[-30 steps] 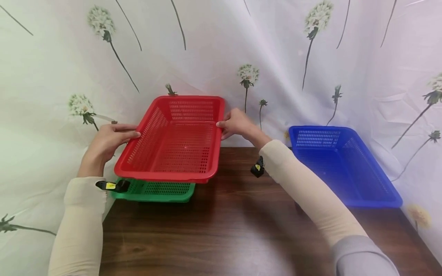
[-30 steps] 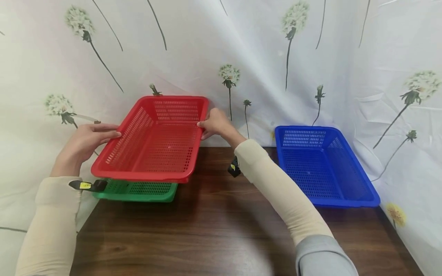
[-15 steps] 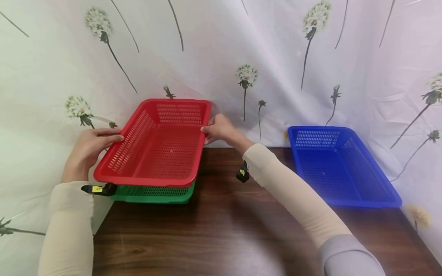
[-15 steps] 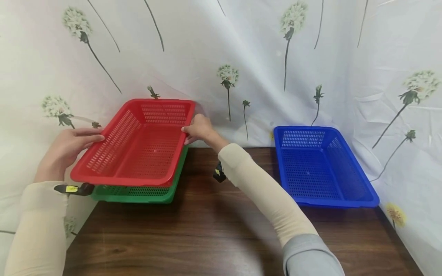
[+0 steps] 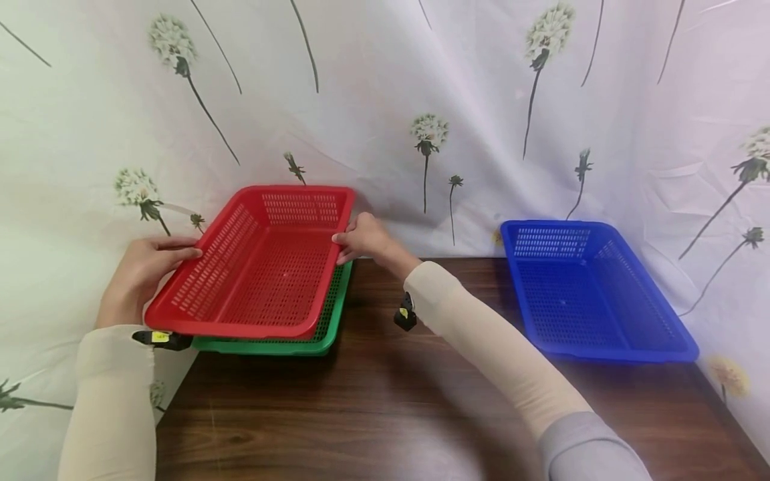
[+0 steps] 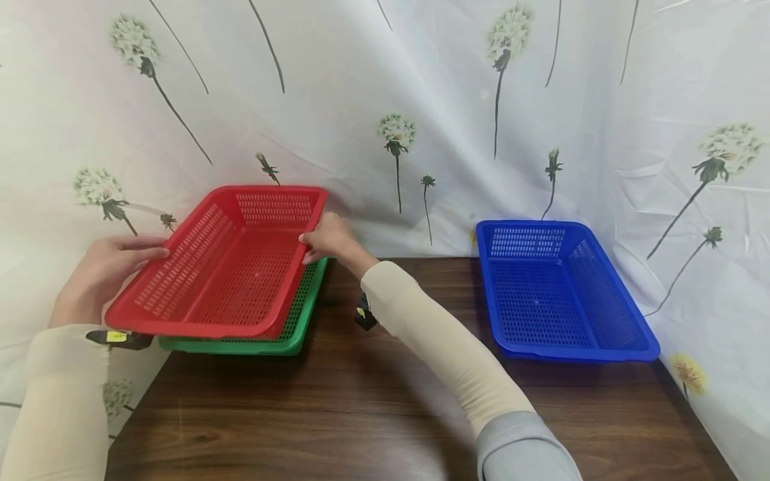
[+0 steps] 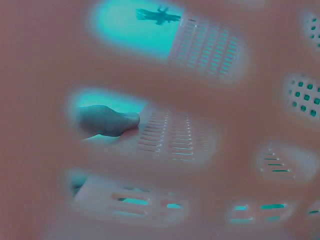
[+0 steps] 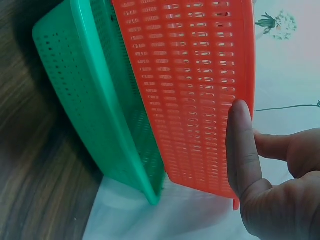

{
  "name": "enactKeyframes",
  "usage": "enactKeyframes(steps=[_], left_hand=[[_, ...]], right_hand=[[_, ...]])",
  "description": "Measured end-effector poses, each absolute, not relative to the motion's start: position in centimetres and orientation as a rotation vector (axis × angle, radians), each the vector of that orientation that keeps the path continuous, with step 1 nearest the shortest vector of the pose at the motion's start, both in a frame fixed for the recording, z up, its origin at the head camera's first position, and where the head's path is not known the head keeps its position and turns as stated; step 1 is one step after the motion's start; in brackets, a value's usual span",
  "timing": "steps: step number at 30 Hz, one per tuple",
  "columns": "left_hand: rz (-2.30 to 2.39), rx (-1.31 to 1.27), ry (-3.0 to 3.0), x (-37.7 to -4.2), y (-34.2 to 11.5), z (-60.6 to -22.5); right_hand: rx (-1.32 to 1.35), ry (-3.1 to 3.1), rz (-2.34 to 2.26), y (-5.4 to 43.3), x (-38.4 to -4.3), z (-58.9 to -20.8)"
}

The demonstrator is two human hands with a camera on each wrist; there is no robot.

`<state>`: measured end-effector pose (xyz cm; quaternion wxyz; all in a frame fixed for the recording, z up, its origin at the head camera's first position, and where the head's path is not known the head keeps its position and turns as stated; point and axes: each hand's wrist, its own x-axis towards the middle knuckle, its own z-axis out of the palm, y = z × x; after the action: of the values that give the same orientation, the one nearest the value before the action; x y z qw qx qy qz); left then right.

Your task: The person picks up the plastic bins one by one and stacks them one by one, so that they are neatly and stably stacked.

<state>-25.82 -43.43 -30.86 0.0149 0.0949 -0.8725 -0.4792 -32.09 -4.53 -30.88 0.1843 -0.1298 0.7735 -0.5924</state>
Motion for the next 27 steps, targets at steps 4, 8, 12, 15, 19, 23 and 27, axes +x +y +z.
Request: enactKeyframes(steps=[4, 8, 12, 15, 19, 23, 27], left_hand=[[-1.456, 0.313, -2.738, -26.0, -43.7, -31.6], [-1.389, 0.358, -2.766, -26.2, -43.9, -32.4], [-1.352, 0.367, -2.753, -26.6, -44.0, -32.8], [-1.281, 0.330, -2.748, -27.0, -43.8, -33.1], [-1.210, 0.286, -2.774, -27.5, -43.4, -34.0], [-1.159, 0.252, -2.801, -27.8, -43.2, -35.2], [-1.102, 0.233, -2.816, -28.0, -43.0, -36.0]], right_hand=[[-0.367, 2.153, -1.697, -5.0, -32.1, -31.5], [-0.340, 2.141, -1.729, -5.4, -32.1, -32.1], [-0.313, 2.130, -1.759, -5.7, -32.4, -32.5], [-0.313, 2.131, -1.762, -5.6, -32.7, -32.8], [-0.314, 2.191, -1.733, -5.5, -32.9, -33.3], [-0.306, 2.255, -1.694, -5.4, -32.9, -33.8], [-0.312, 2.318, -1.638, -5.5, -32.9, -34.6]])
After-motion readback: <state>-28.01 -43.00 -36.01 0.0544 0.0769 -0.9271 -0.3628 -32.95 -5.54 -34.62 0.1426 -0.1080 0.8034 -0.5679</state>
